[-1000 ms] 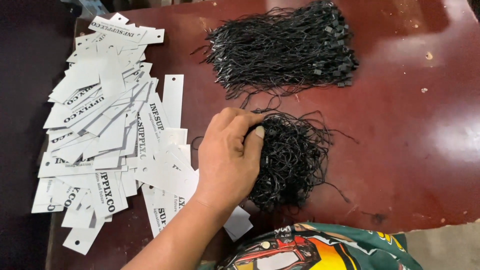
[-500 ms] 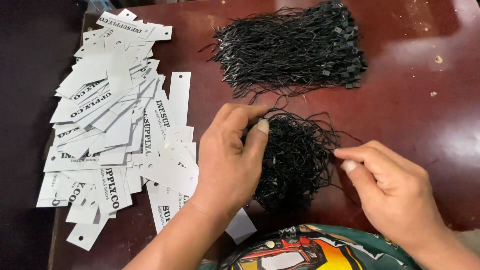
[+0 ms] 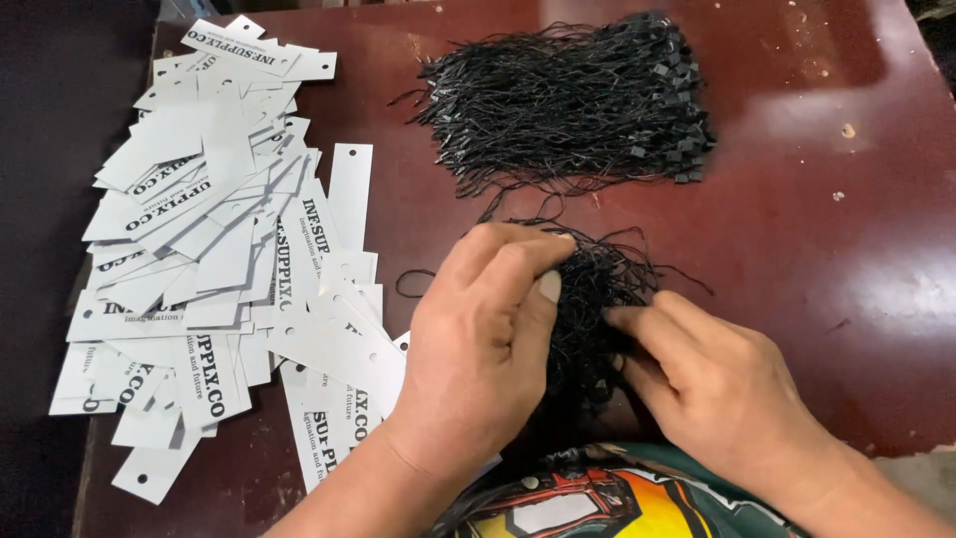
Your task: Untangling and sorting plastic tag fasteners into an organized pile on a production table.
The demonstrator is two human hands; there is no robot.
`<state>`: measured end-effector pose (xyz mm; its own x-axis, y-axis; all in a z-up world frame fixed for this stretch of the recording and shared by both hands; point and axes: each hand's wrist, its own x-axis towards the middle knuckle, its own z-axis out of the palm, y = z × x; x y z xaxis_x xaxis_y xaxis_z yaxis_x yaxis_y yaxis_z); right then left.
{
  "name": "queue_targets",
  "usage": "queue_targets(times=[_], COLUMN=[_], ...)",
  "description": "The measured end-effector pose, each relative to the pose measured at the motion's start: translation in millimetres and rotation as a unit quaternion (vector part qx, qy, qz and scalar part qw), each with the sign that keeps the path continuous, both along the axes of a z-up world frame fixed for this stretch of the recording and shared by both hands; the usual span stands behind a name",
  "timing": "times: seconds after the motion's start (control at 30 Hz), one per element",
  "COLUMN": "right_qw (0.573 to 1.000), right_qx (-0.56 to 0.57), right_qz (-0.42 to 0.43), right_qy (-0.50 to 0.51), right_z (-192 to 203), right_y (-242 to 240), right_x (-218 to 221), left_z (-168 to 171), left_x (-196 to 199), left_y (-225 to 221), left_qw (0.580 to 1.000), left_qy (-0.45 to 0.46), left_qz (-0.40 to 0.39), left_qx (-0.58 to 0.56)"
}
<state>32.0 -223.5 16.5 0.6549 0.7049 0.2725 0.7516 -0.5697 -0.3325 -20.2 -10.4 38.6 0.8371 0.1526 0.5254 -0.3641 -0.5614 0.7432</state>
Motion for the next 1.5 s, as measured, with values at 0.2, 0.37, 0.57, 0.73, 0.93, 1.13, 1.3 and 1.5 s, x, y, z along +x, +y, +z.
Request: queue_targets(times=[0.2, 0.37, 0.57, 0.73, 0.93, 1.13, 1.3, 1.5], right_qw=[0.995, 0.991, 0.981, 0.993, 0.997, 0.988, 0.975, 0.96], right_qx=[-0.07, -0.122, 0.041, -0.115, -0.066, -0.013, 0.028, 0.11], right_qz=[-0.029, -0.033, -0.136, -0.015, 0.037, -0.103, -0.142, -0.125], right_qy=[0.067, 0.054, 0.131, 0.018, 0.022, 0.116, 0.169, 0.224], right_z=[0.5, -1.2, 20.7, 0.3, -0.2, 3.9, 16.7, 49.1], right_y=[-2.0, -4.0, -11.8, -15.4, -12.3, -12.6, -3.4, -5.3], right_x=[11.0, 6.5, -7.1, -14.6, -5.2, 7.5, 13.8, 11.2], left_z=[-7.5, -16.2, -12.4, -11.7, -23.5, -17.3, -28.3, 5.2], left_x=[-8.9, -9.8, -16.5, -13.9, -8.3, 2.4, 20.5, 18.9], left_y=[-5.5, -7.3, -5.0, -9.2, -8.1, -6.1, 1.2, -12.2], left_qw=[0.999, 0.998, 0.998, 0.998, 0.995, 0.995, 0.989, 0.994], left_qy=[0.018, 0.041, 0.011, 0.018, 0.035, -0.003, 0.004, -0.011], left_qz=[0.002, 0.008, 0.029, 0.022, 0.015, 0.034, 0.012, -0.068], left_qx=[0.038, 0.048, 0.047, 0.048, 0.096, 0.096, 0.145, 0.087])
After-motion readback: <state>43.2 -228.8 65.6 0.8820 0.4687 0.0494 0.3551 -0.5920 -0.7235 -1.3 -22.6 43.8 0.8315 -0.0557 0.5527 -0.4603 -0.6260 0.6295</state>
